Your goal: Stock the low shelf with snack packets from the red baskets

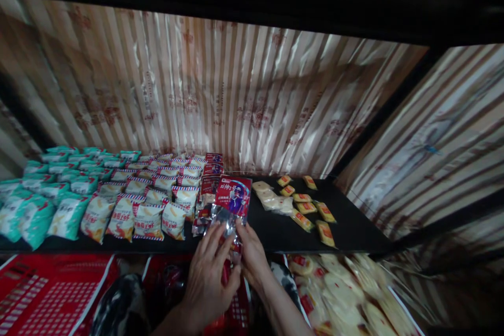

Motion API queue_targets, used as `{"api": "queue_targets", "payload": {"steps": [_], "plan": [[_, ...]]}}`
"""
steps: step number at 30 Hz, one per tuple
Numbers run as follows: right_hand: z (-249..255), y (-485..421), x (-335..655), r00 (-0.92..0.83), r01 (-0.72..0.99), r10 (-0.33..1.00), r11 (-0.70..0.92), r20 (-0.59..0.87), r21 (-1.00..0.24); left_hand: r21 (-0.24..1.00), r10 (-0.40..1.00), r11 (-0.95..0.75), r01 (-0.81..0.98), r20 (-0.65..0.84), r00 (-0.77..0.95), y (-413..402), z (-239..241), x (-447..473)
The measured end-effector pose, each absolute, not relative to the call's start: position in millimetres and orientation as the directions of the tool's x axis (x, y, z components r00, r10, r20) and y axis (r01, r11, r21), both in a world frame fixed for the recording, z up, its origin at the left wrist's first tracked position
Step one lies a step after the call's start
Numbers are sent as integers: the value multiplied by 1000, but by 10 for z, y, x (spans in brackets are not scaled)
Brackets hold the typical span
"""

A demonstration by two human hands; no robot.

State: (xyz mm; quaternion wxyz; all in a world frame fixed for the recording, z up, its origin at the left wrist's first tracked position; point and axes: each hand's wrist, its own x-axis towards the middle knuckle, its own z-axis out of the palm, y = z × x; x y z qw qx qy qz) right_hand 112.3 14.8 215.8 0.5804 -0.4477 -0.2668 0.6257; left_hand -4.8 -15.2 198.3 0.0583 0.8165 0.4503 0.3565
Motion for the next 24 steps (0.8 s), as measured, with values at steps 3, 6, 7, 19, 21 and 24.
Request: {"api": "queue_targets", "payload": {"steps": [3, 6, 7, 19, 21, 24], "plan": [[2209, 373, 1275, 110, -484, 962, -169, -251, -859, 413, 794, -568, 711, 502, 343, 2, 1982, -42], [2221, 630, 1370, 147, -440, 975, -87, -168, -894, 426, 814, -544, 723, 476, 332, 203, 1966, -4], [2213, 724, 1389, 153, -414, 978, -65, -140, -908, 439, 821, -536, 721, 469, 325, 274, 1959, 16], [1932, 1907, 1383, 299, -63, 951, -63, -79, -996, 561, 896, -423, 711, 376, 236, 1113, 2014, 205], [1892, 2040, 1373, 280, -16, 958, -61, -63, -998, 572, 899, -424, 702, 359, 250, 1250, 2027, 211], [1841, 2241, 1383, 284, 84, 959, -48, -22, -995, 581, 904, -418, 698, 338, 261, 1451, 2036, 241]]}}
